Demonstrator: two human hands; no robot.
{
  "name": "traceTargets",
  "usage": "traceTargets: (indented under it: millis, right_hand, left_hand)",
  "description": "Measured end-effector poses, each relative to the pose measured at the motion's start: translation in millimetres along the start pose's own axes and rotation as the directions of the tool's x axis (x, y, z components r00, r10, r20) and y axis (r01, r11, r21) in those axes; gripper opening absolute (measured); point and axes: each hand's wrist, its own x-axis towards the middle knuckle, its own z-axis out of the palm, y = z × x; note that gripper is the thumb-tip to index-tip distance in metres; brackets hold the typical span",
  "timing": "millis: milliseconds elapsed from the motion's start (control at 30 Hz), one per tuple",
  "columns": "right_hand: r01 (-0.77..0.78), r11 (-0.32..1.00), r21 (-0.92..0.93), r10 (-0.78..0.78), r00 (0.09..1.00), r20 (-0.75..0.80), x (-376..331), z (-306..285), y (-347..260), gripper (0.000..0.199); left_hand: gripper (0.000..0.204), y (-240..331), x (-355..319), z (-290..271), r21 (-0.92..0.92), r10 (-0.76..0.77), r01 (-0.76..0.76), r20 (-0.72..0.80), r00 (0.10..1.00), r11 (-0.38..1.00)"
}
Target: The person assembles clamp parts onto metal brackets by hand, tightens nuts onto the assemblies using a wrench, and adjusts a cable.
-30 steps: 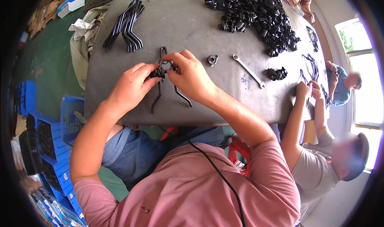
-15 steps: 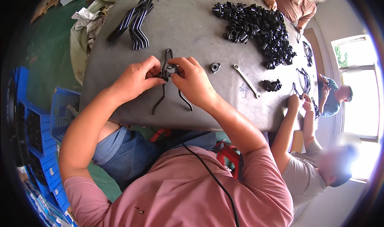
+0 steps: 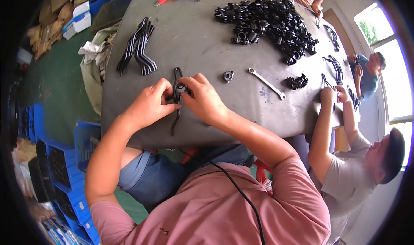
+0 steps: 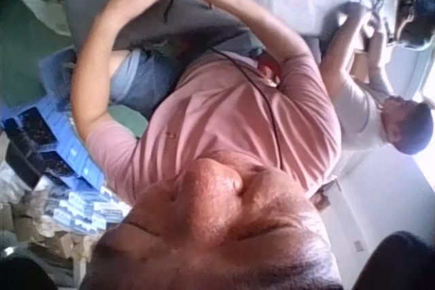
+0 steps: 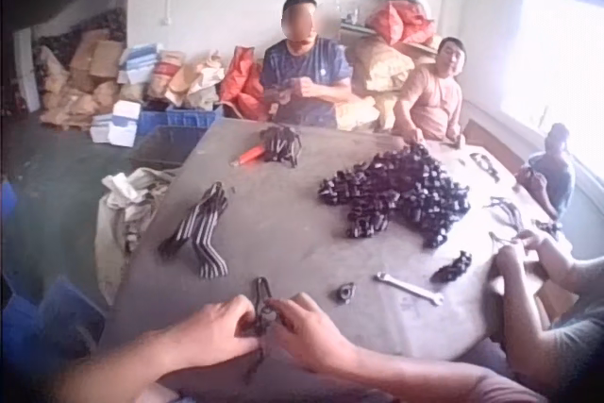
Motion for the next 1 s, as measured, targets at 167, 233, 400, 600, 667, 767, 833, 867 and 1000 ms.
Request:
traceTargets:
  millis: [167, 233, 400, 600, 667, 767, 833, 867, 1000]
  right_hand:
    - [-0.021, 0.999, 0.034, 0.020, 0.999, 0.030, -7.9, -0.5, 1.7, 0.054]
    - [-0.019, 0.998, 0.052, 0.018, 1.000, 0.019, -10.4, -1.7, 1.6, 0.057]
    - [0.028, 1.000, -0.010, -0.029, 0.992, -0.121, -30.1, -0.3, 4.0, 0.057]
    - [-0.017, 0.993, 0.118, 0.013, 0.999, 0.041, -26.2, -15.3, 20.5, 0.048]
    - [-0.022, 0.999, -0.047, 0.020, 0.998, -0.060, -27.6, -32.0, 28.5, 0.043]
    - [0.029, 0.886, -0.462, -0.134, 0.972, -0.194, -21.2, -65.3, 60.8, 0.039]
    - [0.136, 0.867, -0.478, -0.181, 0.982, -0.048, -10.0, -81.1, 74.9, 0.038]
    - [0.185, 0.864, -0.468, -0.173, 0.983, 0.069, -3.4, -89.5, 77.5, 0.039]
    - [0.157, 0.893, -0.421, -0.052, 0.967, 0.250, 7.6, -110.8, 60.5, 0.026]
  left_hand:
    - [0.048, 9.5, 12.3, 6.9, 0.054, -0.119, 0.119, 0.013, 0.993, 0.991]
    - [0.051, 7.4, 17.9, 5.8, 0.086, -0.067, 0.064, 0.022, 0.998, 0.994]
    - [0.050, 5.8, 15.0, 5.2, -0.009, -0.107, 0.108, 0.035, 0.994, 0.994]
    - [0.048, 5.7, 16.1, 11.0, -0.127, -0.160, 0.165, 0.045, 0.986, 0.978]
    - [0.048, 10.2, 15.2, 9.8, -0.106, -0.139, 0.142, 0.028, 0.990, 0.984]
    - [0.047, 11.6, 17.7, 13.0, -0.104, -0.117, 0.119, 0.020, 0.993, 0.987]
    - [0.048, 4.2, 14.3, 15.3, -0.132, -0.106, 0.106, 0.012, 0.994, 0.985]
    - [0.049, 1.5, 14.0, 16.4, -0.159, -0.099, 0.098, -0.003, 0.995, 0.982]
    - [0.051, -0.5, 11.2, 16.8, -0.103, -0.060, 0.056, -0.038, 0.997, 0.993]
